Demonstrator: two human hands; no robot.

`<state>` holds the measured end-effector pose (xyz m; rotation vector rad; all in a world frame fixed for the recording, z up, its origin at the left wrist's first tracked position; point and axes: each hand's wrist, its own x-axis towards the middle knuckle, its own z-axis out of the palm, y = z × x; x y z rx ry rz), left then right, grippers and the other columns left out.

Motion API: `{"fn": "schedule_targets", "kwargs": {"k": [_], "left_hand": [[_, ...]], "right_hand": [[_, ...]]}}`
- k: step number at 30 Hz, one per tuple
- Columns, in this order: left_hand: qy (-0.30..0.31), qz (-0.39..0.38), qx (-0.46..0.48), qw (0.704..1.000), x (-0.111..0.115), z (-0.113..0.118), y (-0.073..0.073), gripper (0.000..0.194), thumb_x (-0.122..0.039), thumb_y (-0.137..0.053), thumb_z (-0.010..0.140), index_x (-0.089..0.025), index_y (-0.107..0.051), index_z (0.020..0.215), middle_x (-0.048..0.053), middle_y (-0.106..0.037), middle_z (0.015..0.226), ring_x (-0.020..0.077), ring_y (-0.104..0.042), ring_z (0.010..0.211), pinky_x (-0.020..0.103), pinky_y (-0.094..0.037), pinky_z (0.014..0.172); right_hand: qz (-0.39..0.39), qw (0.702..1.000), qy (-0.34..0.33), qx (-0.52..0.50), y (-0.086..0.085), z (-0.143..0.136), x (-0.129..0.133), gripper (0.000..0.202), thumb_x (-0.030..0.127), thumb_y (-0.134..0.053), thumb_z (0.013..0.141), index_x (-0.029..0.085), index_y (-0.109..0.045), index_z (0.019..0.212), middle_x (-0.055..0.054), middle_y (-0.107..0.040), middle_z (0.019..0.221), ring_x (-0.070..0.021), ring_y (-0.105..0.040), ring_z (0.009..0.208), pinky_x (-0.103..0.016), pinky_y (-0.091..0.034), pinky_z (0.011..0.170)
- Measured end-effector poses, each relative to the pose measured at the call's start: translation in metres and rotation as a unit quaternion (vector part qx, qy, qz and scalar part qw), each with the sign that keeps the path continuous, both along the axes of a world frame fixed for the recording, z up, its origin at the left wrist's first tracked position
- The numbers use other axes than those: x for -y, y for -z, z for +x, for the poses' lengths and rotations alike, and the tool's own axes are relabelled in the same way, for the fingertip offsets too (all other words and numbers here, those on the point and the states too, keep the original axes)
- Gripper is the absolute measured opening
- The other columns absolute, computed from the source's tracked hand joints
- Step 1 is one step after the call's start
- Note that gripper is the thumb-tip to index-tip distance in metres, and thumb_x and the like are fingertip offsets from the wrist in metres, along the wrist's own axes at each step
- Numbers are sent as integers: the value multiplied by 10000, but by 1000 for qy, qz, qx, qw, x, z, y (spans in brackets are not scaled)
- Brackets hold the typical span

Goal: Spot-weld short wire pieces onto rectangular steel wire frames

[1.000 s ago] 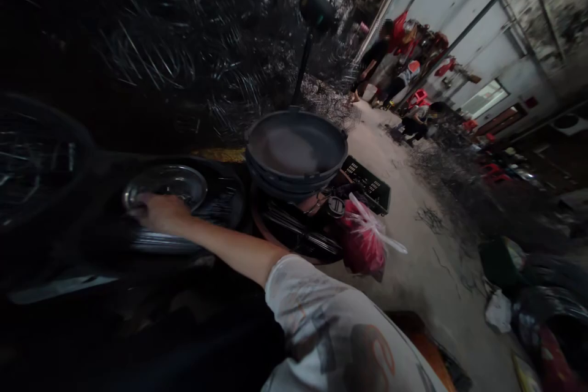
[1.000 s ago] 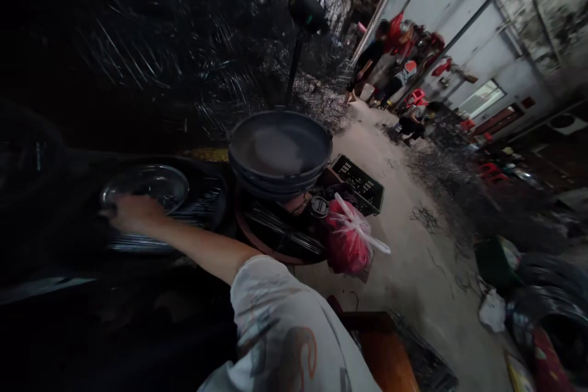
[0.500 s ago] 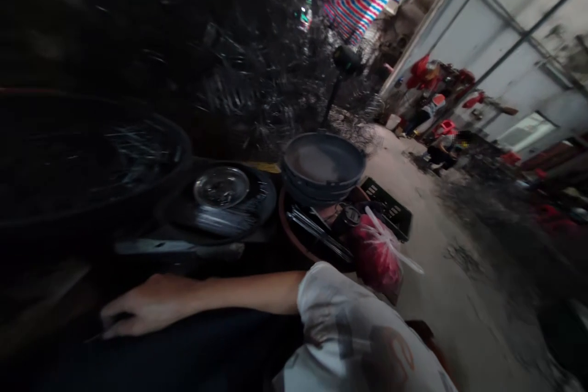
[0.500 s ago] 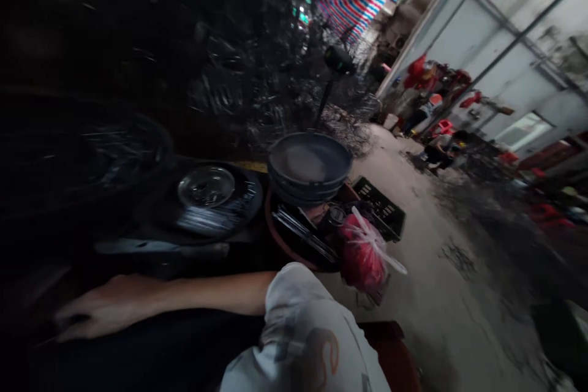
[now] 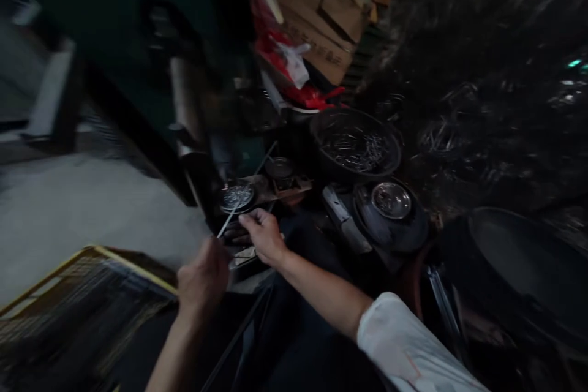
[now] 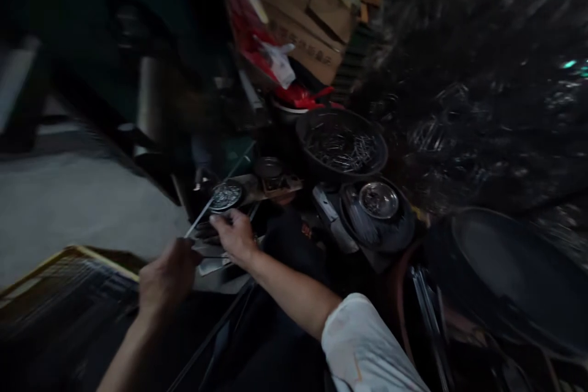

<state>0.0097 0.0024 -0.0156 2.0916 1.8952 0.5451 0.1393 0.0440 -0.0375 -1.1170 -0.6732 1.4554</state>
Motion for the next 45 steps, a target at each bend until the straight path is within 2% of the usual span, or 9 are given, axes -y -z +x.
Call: {"fn": "schedule_targets", "kwargs": {"k": [3, 6, 13, 24, 31, 40, 45], "left_hand": [[2, -7, -27, 1000, -7, 9, 5, 117, -201, -422, 926, -192, -504, 844, -9, -534, 562, 179, -566, 508, 261, -288, 525], [4, -11, -46, 999, -12, 15, 6, 167, -214, -356, 944, -190, -493, 852, 45, -616, 603, 221, -620, 543, 280, -271, 524], [-5, -30, -71, 997, -24, 10, 10, 209, -207, -316, 981, -174, -510, 909, 98, -696, 689, 294, -702, 659, 316, -304, 529], [-7, -25, -56, 998, -37, 8, 9, 181, -153, -367, 972, -151, -545, 939, 90, -708, 695, 273, -726, 688, 307, -379, 526], [-10, -14, -35, 999, -39, 10, 7, 183, -146, -381, 967, -147, -562, 938, 93, -708, 697, 281, -726, 681, 312, -429, 530], [-18, 5, -21, 1000, -46, 12, 4, 195, -135, -371, 971, -151, -566, 961, 78, -700, 677, 285, -719, 652, 322, -422, 507], [-13, 11, -18, 1000, -44, 11, 4, 180, -120, -383, 956, -157, -559, 947, 69, -697, 674, 277, -718, 647, 320, -407, 499]], "right_hand": [[0, 998, 22, -62, -6, -5, -2, 347, 493, -743, 738, 215, -547, 805, 23, -653, 715, -168, -685, 666, -301, -598, 628], [-2, 996, 28, -79, -9, -5, -1, 316, 453, -734, 743, 216, -532, 799, 18, -661, 701, -169, -693, 673, -293, -601, 632], [9, 996, 16, -92, -15, -8, -12, 314, 413, -756, 735, 203, -527, 782, 22, -662, 655, -163, -709, 668, -278, -603, 635], [40, 998, 27, -40, -22, -14, -28, 341, 432, -761, 757, 189, -543, 857, 16, -675, 690, -150, -709, 648, -256, -594, 615], [41, 998, 30, -29, -29, -14, -32, 368, 433, -779, 726, 191, -530, 846, 20, -682, 693, -138, -694, 603, -243, -579, 575], [39, 998, 36, -33, -33, -15, -39, 352, 400, -781, 701, 191, -525, 821, 21, -693, 687, -128, -682, 574, -213, -550, 527], [44, 998, 32, -37, -34, -15, -38, 334, 381, -777, 710, 190, -538, 843, 15, -703, 699, -130, -689, 587, -227, -564, 564]]}}
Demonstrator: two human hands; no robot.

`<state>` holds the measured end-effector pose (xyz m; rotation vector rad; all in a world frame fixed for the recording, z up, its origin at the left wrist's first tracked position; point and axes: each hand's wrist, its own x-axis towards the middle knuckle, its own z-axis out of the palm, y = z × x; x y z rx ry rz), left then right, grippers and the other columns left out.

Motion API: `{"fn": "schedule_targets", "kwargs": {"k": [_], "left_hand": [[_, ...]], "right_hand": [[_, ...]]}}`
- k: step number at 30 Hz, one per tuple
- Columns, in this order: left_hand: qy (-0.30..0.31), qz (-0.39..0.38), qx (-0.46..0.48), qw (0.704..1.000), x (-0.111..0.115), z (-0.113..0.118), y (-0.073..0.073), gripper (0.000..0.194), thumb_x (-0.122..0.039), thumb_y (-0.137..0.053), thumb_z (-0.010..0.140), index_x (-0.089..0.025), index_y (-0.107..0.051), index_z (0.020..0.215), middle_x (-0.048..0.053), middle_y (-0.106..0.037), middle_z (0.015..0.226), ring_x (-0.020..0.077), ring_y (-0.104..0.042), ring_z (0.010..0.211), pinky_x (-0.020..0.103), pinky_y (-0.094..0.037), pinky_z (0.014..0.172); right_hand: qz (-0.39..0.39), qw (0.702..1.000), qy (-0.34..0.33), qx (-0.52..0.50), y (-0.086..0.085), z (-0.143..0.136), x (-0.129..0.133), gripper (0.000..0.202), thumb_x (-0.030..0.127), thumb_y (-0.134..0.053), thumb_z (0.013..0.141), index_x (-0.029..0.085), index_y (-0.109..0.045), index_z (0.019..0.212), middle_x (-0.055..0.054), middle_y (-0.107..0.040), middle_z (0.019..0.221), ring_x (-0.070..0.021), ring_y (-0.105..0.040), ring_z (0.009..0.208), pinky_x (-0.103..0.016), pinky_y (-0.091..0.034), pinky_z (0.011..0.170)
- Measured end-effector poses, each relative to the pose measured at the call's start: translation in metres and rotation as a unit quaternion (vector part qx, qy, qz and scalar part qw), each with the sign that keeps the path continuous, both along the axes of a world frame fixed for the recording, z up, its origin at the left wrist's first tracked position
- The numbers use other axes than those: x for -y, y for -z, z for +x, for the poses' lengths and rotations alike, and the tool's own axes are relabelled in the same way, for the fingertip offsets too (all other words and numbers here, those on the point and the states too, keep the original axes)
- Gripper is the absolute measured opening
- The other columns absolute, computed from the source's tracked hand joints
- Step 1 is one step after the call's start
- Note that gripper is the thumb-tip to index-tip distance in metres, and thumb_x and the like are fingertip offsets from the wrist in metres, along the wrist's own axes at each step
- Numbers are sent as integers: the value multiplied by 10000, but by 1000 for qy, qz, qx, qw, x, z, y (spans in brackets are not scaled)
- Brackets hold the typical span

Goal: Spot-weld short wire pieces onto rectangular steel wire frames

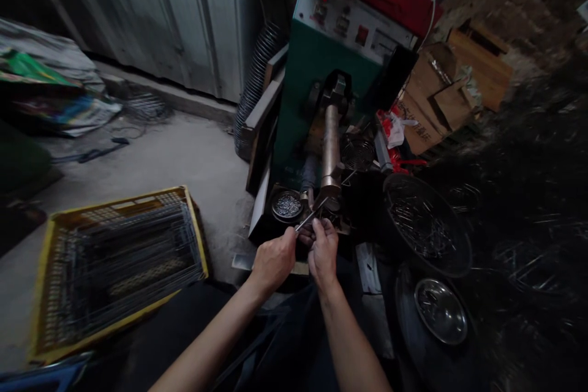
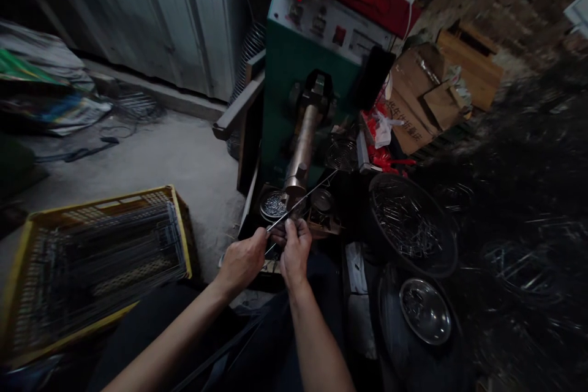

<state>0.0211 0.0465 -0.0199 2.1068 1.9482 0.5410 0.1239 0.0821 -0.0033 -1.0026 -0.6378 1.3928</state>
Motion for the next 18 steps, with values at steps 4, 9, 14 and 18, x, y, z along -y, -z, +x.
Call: {"fn": "schedule_targets", "kwargs": {"k": [4, 9, 14, 18], "left_hand": [[0, 7, 1, 1000, -1, 1, 1, 189, -123, -372, 963, -156, -557, 949, 69, -702, 688, 278, -720, 662, 325, -400, 498], [-2, 14, 3, 1000, -6, 1, 1, 205, -133, -359, 968, -155, -563, 959, 73, -699, 692, 278, -717, 660, 328, -397, 504], [7, 5, 6, 1000, -4, -2, -5, 223, -140, -333, 977, -167, -554, 976, 78, -708, 736, 261, -720, 703, 310, -403, 539], [16, 0, 5, 1000, -8, -3, -7, 225, -165, -312, 1000, -169, -537, 998, 89, -717, 763, 270, -723, 734, 311, -396, 554]], "right_hand": [[-1, 1000, -1, 2, 0, 0, -2, 334, 386, -777, 708, 195, -522, 809, 14, -700, 691, -132, -685, 583, -241, -572, 582], [7, 1000, -7, 5, 0, 0, -6, 303, 372, -762, 725, 193, -529, 795, 22, -685, 685, -120, -660, 563, -242, -565, 580], [11, 1000, -29, -4, -2, 1, -4, 234, 352, -723, 773, 203, -545, 803, 17, -694, 723, -124, -657, 604, -235, -548, 580], [19, 997, -47, 58, 1, 11, -7, 241, 397, -707, 802, 196, -581, 842, 14, -697, 726, -118, -642, 584, -219, -515, 553]]}}
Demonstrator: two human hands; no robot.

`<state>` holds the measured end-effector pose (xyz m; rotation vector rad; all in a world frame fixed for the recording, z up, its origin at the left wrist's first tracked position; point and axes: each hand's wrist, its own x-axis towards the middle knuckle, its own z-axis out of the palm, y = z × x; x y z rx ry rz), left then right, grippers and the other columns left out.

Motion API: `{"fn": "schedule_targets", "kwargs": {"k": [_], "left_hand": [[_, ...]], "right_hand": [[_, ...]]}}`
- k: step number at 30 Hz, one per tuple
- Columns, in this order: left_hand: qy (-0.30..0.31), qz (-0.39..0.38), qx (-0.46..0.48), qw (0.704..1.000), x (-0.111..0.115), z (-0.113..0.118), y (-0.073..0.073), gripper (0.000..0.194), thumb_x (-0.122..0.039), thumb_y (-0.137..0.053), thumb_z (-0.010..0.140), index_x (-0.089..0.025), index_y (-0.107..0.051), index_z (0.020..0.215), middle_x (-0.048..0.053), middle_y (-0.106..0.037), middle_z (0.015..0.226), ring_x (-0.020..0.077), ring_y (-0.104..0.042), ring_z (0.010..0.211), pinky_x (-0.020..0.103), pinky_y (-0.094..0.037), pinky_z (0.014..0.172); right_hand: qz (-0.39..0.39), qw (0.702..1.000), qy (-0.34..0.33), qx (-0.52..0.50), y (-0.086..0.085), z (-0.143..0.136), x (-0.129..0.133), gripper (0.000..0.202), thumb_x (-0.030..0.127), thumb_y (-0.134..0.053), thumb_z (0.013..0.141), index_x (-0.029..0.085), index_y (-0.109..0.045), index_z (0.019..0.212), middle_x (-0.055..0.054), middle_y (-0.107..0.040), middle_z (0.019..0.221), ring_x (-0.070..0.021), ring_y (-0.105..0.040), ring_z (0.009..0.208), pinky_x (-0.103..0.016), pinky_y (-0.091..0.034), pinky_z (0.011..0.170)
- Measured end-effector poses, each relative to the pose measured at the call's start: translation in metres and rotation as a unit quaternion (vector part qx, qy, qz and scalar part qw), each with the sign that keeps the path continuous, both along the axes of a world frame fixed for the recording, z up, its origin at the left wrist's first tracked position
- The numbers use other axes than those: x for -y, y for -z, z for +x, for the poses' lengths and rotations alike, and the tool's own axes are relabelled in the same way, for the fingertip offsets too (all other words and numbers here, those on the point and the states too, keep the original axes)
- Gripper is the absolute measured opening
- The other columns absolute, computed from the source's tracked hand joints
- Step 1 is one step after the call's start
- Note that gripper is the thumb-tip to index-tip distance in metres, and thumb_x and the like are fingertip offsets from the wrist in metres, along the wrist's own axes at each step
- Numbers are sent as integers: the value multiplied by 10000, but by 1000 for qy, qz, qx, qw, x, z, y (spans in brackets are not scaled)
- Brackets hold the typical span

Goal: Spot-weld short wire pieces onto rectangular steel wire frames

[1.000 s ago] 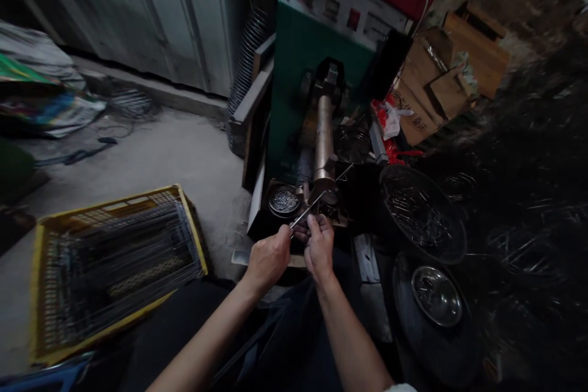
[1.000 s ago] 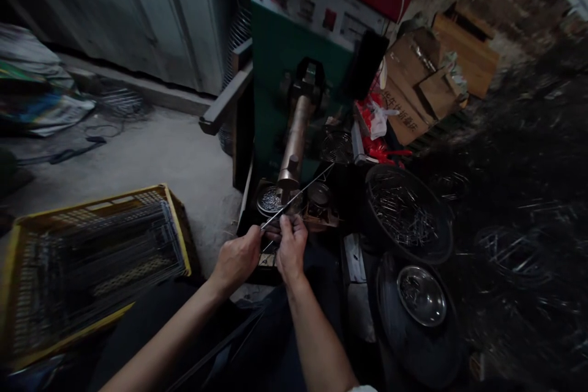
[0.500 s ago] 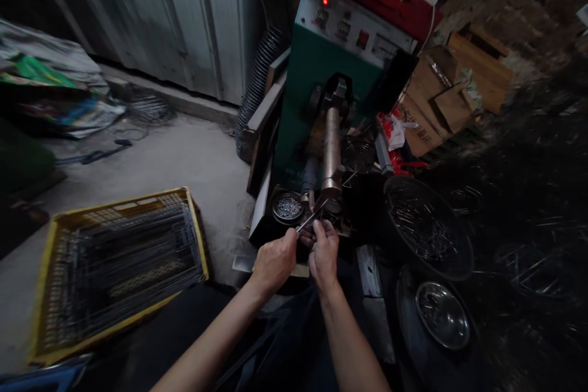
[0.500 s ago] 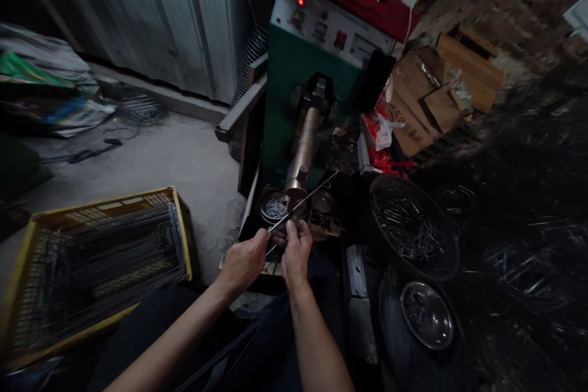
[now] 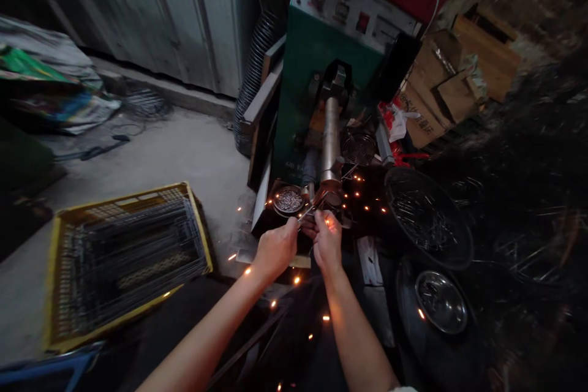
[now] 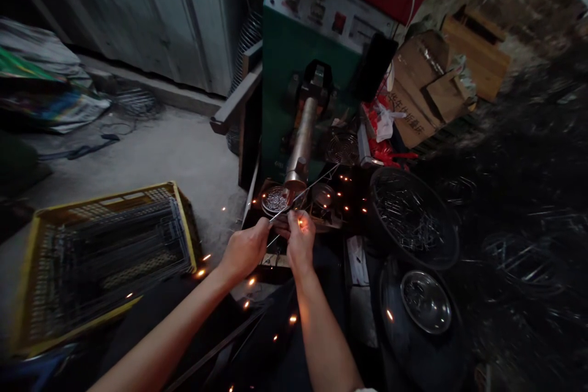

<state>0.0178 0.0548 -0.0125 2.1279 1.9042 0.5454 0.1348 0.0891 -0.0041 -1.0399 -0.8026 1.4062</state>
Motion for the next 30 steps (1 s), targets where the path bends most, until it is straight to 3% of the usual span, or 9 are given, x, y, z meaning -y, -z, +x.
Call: {"fn": "schedule_targets", "kwargs": {"k": [3, 8, 19, 24, 28, 30], "left_hand": [[10, 7, 4, 1000, -12, 1, -1, 230, -218, -314, 1022, -177, -538, 988, 84, -723, 780, 270, -722, 741, 310, -396, 556], [25, 20, 8, 999, -28, 2, -4, 234, -208, -316, 1023, -174, -543, 981, 80, -726, 766, 268, -722, 740, 306, -401, 563], [35, 14, -2, 999, -33, 3, -6, 264, -221, -315, 1021, -164, -569, 981, 98, -719, 759, 287, -716, 718, 312, -414, 553], [45, 23, 20, 999, -35, 3, -4, 297, -228, -269, 1025, -160, -558, 1017, 104, -715, 770, 266, -707, 715, 304, -446, 579], [53, 44, 29, 997, -28, 3, -10, 257, -177, -318, 1003, -143, -572, 1023, 106, -720, 815, 239, -693, 720, 309, -480, 610], [63, 50, 21, 997, -18, -1, -13, 203, -123, -394, 968, -137, -593, 1007, 86, -715, 843, 219, -687, 751, 309, -500, 626]], "right_hand": [[22, 998, 18, 64, 5, 10, -8, 288, 442, -705, 809, 183, -580, 797, 28, -667, 673, -95, -597, 550, -189, -464, 525], [63, 995, 30, 72, 7, 16, -19, 336, 483, -705, 809, 171, -584, 774, 47, -607, 642, -77, -531, 558, -189, -445, 562], [53, 995, 42, 71, 12, 18, -25, 344, 479, -722, 786, 164, -586, 771, 52, -595, 625, -71, -510, 543, -186, -413, 538], [36, 995, 24, 94, 4, 23, -29, 353, 503, -711, 778, 170, -594, 778, 39, -618, 628, -79, -526, 524, -188, -414, 521], [33, 982, 7, 186, -4, 36, 1, 436, 613, -652, 775, 180, -616, 813, 26, -618, 635, -104, -524, 528, -206, -417, 514], [50, 948, -18, 313, -2, 53, 32, 471, 653, -638, 752, 183, -652, 785, -3, -638, 648, -140, -555, 577, -239, -444, 552]]}}
